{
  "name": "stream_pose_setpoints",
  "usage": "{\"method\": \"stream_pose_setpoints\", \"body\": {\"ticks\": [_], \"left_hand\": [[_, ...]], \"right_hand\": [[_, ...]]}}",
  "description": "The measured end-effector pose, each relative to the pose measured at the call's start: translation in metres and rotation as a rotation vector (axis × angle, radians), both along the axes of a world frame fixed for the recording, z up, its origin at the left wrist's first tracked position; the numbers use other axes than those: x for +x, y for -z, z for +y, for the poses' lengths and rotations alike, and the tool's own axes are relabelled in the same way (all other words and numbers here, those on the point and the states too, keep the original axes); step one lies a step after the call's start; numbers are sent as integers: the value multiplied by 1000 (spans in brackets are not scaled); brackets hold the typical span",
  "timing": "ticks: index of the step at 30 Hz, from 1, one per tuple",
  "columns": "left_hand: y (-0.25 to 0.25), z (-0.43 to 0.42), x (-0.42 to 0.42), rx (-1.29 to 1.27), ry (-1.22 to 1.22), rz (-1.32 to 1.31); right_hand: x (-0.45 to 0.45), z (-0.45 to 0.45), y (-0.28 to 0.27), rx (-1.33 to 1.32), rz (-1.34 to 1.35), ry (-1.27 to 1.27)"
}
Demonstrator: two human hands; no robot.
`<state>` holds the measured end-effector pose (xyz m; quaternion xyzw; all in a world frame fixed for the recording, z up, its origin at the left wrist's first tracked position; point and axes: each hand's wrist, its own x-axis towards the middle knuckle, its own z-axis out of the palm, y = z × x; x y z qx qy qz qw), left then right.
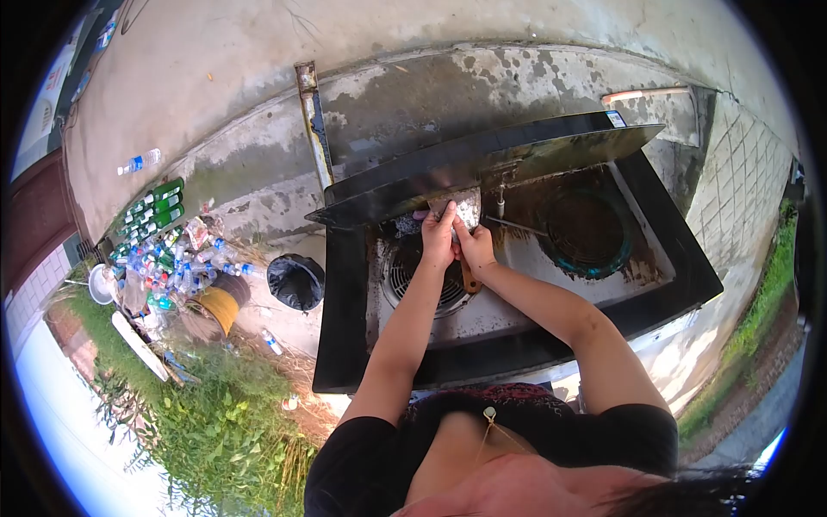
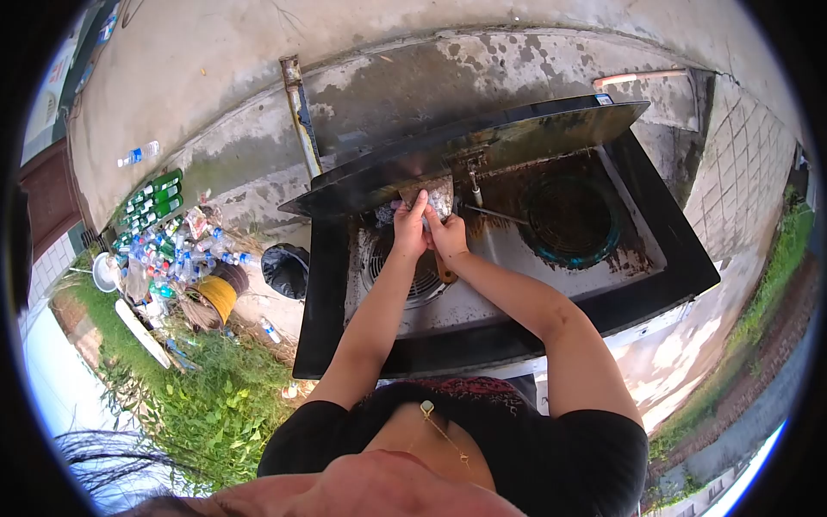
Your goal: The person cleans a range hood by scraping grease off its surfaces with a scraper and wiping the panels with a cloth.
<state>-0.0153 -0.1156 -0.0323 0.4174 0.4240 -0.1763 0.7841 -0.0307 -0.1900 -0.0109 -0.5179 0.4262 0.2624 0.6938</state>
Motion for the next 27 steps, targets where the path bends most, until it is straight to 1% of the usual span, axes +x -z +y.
{"method": "stream_pose_setpoints", "body": {"ticks": [4, 7, 13, 16, 19, 22, 27], "left_hand": [[-8, -4, 10, -3, -55, 17], [-14, -7, 15, -36, -62, -21], [-4, -10, 16, -43, -107, -80], [-4, -7, 14, -82, -78, -81], [-5, -10, 16, -47, -117, -108], [-11, -11, 19, -31, -136, -81], [-12, -10, 21, -59, -149, -124]], "right_hand": [[3, -5, 6, 21, -59, -17], [3, -10, 9, 16, -61, -89], [5, -12, 8, -76, -135, -108], [7, -13, 4, -98, -134, -152], [7, -11, 7, -115, -143, -126], [11, -12, -1, -88, -168, -115], [14, -12, -4, -111, -210, -130]]}}
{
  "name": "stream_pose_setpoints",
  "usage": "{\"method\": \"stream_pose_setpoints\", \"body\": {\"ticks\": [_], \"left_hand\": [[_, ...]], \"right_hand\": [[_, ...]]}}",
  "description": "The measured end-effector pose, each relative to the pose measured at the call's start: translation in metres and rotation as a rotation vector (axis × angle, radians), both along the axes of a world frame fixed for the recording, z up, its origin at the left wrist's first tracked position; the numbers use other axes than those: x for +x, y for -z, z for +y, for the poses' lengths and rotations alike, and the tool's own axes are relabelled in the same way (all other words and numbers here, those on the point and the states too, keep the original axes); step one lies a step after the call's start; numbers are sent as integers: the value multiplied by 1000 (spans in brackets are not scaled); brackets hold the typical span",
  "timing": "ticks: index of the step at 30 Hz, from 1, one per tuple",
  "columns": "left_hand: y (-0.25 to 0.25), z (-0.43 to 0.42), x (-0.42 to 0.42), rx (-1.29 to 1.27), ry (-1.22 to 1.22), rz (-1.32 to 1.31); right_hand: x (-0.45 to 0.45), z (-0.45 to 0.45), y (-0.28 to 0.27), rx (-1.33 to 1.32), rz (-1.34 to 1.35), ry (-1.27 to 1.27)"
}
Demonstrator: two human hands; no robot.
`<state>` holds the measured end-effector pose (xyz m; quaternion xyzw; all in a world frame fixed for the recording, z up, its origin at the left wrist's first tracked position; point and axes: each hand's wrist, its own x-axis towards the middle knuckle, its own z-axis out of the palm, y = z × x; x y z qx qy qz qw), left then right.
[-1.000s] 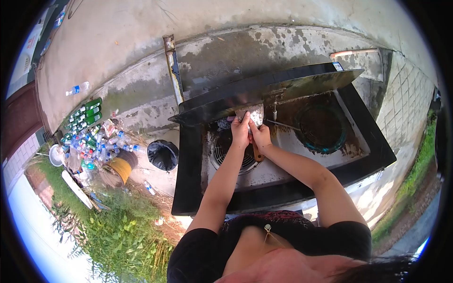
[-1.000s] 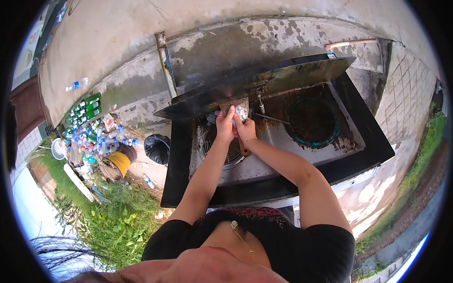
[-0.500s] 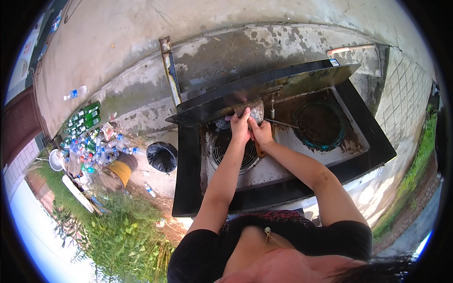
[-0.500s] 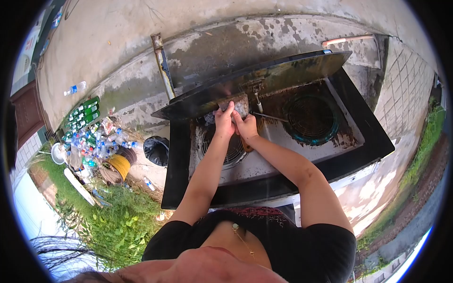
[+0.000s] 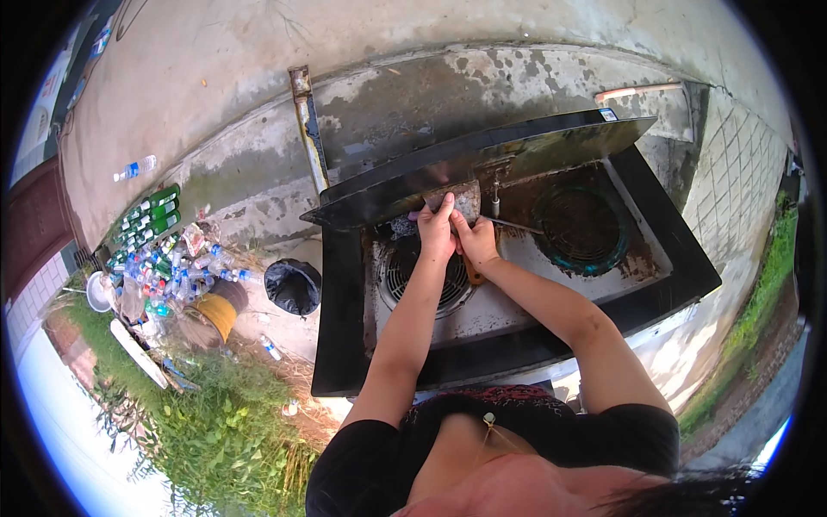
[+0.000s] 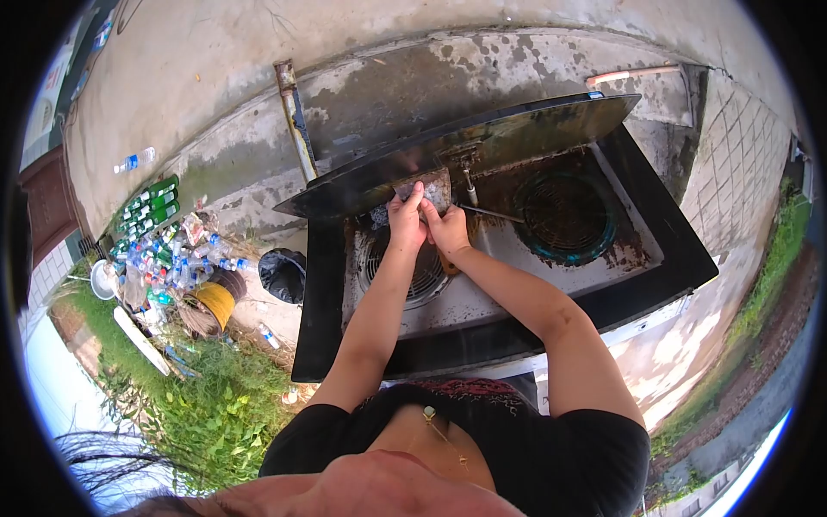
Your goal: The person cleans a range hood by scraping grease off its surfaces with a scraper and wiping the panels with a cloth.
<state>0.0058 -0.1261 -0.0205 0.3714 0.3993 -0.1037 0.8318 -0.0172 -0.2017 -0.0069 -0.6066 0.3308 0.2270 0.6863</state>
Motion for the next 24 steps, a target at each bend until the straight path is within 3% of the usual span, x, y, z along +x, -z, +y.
{"method": "stream_pose_setpoints", "body": {"ticks": [4, 7, 10, 12, 14, 19, 24], "left_hand": [[-9, 2, 5, -16, -7, -24], [-26, 6, 20, -77, 11, -190], [-37, 13, 9, -54, 26, -119], [-34, 15, -12, -65, 38, 30], [-22, 11, -19, -3, 41, 160], [12, 18, -14, 19, 42, 235], [4, 14, -7, 51, -29, 225]], "right_hand": [[2, 0, 1, -64, 11, -19], [20, 1, -9, 24, -183, 8], [12, 7, -29, 82, -143, 20], [-12, 7, -24, 63, 38, -32], [-20, 15, -22, -14, 291, 81], [-14, 19, 11, -47, 280, 50], [-8, 20, 0, -90, 280, 38]]}}
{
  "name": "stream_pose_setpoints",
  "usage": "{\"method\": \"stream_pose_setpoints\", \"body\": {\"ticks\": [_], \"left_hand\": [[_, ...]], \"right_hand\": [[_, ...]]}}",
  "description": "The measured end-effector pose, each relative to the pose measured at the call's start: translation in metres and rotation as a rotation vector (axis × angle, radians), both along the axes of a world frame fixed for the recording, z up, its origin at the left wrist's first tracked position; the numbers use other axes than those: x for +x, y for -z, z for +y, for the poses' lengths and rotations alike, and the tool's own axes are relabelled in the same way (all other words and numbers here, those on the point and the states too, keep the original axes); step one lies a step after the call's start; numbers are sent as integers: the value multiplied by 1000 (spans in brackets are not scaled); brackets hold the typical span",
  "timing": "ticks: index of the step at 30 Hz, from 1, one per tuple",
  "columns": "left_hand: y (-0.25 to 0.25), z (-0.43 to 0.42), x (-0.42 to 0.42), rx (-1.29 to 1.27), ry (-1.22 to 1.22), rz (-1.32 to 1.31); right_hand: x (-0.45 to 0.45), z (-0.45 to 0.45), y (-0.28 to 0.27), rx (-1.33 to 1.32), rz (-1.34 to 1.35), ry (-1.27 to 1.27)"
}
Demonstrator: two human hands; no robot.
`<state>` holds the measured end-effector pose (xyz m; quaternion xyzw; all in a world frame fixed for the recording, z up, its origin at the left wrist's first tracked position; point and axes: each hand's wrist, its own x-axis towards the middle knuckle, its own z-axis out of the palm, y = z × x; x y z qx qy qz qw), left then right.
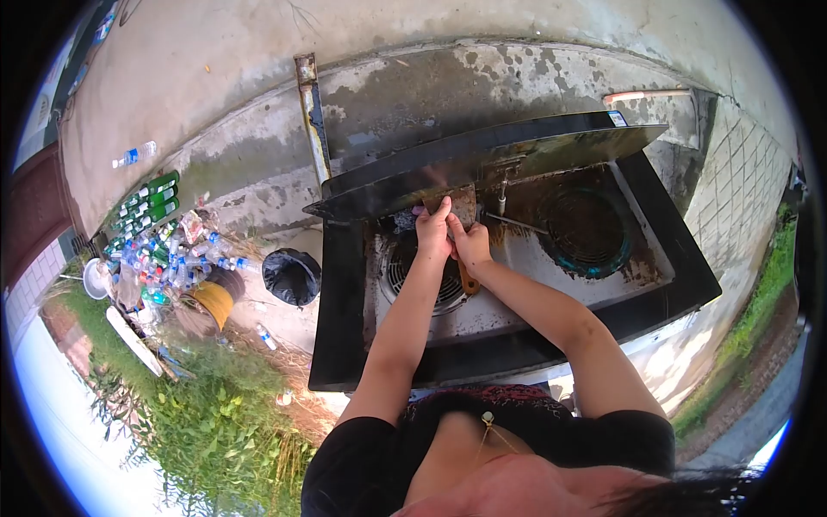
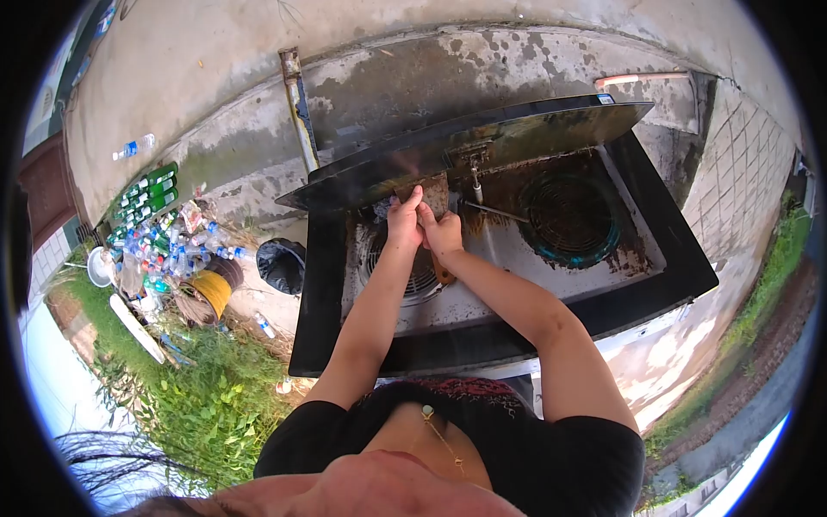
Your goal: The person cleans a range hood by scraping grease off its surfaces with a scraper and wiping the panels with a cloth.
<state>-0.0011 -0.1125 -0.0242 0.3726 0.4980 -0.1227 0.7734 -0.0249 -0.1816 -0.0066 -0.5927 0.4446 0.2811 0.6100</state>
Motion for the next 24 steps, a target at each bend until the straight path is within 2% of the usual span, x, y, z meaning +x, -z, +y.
{"method": "stream_pose_setpoints", "body": {"ticks": [3, 5, 9, 11, 15, 18, 19, 22, 24], "left_hand": [[-15, -2, 7, -4, -5, 62], [0, 0, 2, -18, 2, 39], [-6, -1, 9, -47, -44, -1], [-5, 2, 6, -58, -1, -4], [-36, 3, 19, -48, 0, -127], [-37, 10, 2, -77, 114, 48], [-32, 10, -2, -68, 176, 126], [24, 12, -19, -167, 311, 286], [42, 11, -17, -311, 353, 274]], "right_hand": [[2, -1, -2, -12, -17, -4], [6, -1, -10, -13, -28, -7], [9, -4, -13, 61, -148, -9], [9, -4, -18, 47, -125, -19], [21, -2, -43, 97, -178, -41], [7, 0, -47, 164, 59, 28], [6, 0, -45, 110, 181, 35], [6, -6, -5, 86, 385, 90], [10, -12, 13, 49, 332, 5]]}}
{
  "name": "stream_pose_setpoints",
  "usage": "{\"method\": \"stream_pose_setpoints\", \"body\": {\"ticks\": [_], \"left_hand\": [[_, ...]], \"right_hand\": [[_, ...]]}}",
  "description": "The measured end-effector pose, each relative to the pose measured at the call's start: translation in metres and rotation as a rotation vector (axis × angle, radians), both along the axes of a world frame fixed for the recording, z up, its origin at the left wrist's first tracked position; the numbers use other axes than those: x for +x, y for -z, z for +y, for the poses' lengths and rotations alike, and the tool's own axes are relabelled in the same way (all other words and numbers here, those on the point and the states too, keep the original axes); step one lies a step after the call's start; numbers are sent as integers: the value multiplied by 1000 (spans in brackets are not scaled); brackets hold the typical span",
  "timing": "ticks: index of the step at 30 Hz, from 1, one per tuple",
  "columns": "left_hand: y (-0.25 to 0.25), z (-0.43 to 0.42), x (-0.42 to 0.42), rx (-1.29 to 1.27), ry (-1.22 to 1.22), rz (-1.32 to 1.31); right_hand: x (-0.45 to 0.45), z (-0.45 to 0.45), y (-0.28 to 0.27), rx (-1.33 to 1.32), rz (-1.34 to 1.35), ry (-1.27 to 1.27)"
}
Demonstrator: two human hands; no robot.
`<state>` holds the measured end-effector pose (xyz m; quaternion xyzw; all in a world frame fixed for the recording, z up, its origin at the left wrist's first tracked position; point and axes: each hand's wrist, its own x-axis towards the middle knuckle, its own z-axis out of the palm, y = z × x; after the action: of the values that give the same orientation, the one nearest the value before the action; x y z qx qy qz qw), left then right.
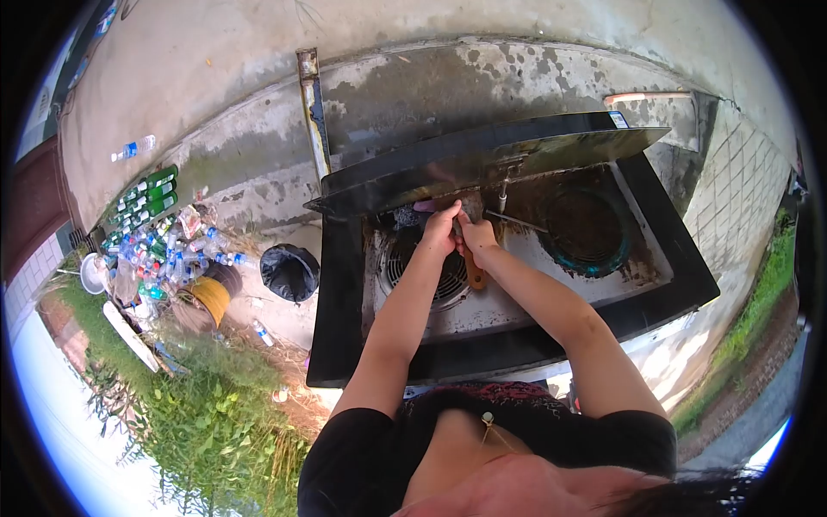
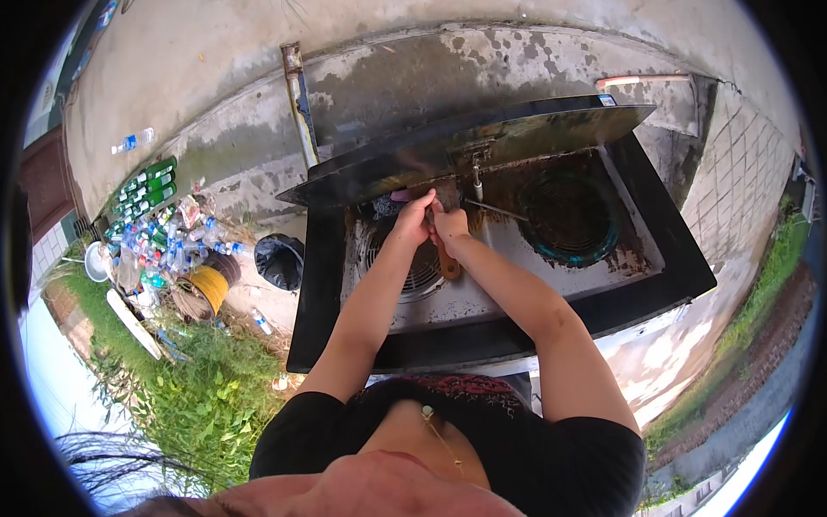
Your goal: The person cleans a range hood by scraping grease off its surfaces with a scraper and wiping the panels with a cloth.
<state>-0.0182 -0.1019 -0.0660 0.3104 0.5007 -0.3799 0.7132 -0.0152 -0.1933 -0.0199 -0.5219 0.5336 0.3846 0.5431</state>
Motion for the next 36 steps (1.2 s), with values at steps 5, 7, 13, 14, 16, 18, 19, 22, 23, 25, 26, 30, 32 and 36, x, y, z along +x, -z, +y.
{"method": "stream_pose_setpoints", "body": {"ticks": [5, 7, 13, 14, 16, 18, 19, 22, 23, 25, 26, 30, 32, 36], "left_hand": [[9, -10, 5, 67, 30, 13], [1, -13, 7, 148, -24, 22], [-20, -8, 17, 114, -86, -40], [-28, -8, 18, 101, -79, -40], [-25, -8, 19, 124, -107, -55], [-30, -8, 17, 139, -129, -63], [-35, -8, 20, 141, -135, -72], [-45, -7, 24, 144, -165, -143], [-49, -7, 25, 143, -175, -174], [-76, -6, 33, 187, -164, -226], [-86, -6, 35, 209, -158, -252], [-54, 2, 11, 100, -21, -70], [-34, -5, 6, 163, -64, -27], [25, 3, 4, 78, 24, 17]], "right_hand": [[-2, -7, 5, -3, -44, -60], [2, -2, -4, -18, -68, -64], [6, 3, -24, -73, -187, -67], [5, 4, -26, -73, -194, -63], [6, 5, -29, -73, -214, -55], [6, 6, -35, -78, -239, -74], [8, 6, -37, -80, -256, -82], [10, 9, -43, -113, -276, -93], [11, 8, -48, -95, -289, -85], [19, 8, -66, -61, -315, -69], [16, 7, -66, -38, -294, -64], [3, 5, -51, 30, -143, -72], [-2, 1, -30, 72, -40, -88], [8, 3, -7, 64, 25, -23]]}}
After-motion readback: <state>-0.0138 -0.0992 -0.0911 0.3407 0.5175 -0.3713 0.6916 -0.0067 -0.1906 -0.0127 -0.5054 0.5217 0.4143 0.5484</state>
